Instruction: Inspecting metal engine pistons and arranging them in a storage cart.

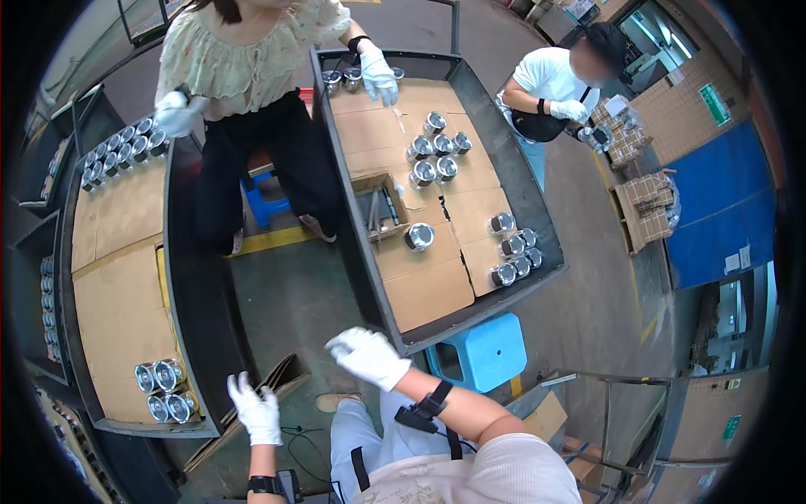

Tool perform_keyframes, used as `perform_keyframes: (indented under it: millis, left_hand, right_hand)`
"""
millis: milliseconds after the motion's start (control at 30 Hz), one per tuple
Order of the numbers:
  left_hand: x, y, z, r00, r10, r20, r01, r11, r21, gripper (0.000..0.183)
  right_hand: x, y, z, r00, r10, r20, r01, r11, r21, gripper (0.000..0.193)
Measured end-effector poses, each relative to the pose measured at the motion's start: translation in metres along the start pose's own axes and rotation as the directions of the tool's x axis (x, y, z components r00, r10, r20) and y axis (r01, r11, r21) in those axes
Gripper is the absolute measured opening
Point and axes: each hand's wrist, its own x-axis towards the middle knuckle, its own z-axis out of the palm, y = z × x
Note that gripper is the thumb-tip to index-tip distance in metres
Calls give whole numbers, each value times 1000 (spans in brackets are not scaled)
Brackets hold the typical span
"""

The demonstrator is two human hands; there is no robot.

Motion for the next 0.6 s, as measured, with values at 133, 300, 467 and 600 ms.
perform_keyframes:
  millis: [133,300,467,600]
  left_hand:
    - [7,99,43,983,29,183,-15,997,-74,54]
    - [43,205,107,981,76,178,-59,993,-99,53]
    - [70,273,161,970,120,211,-121,993,-6,59]
    - [95,309,193,980,64,190,-85,991,104,69]
  right_hand:
    - [29,94,-89,940,335,-70,-342,926,-162,24]
    - [76,279,-161,832,547,-95,-552,797,-246,27]
    - [152,365,-206,791,600,-122,-612,781,-125,27]
    - [212,422,-222,754,632,-179,-642,767,-2,39]
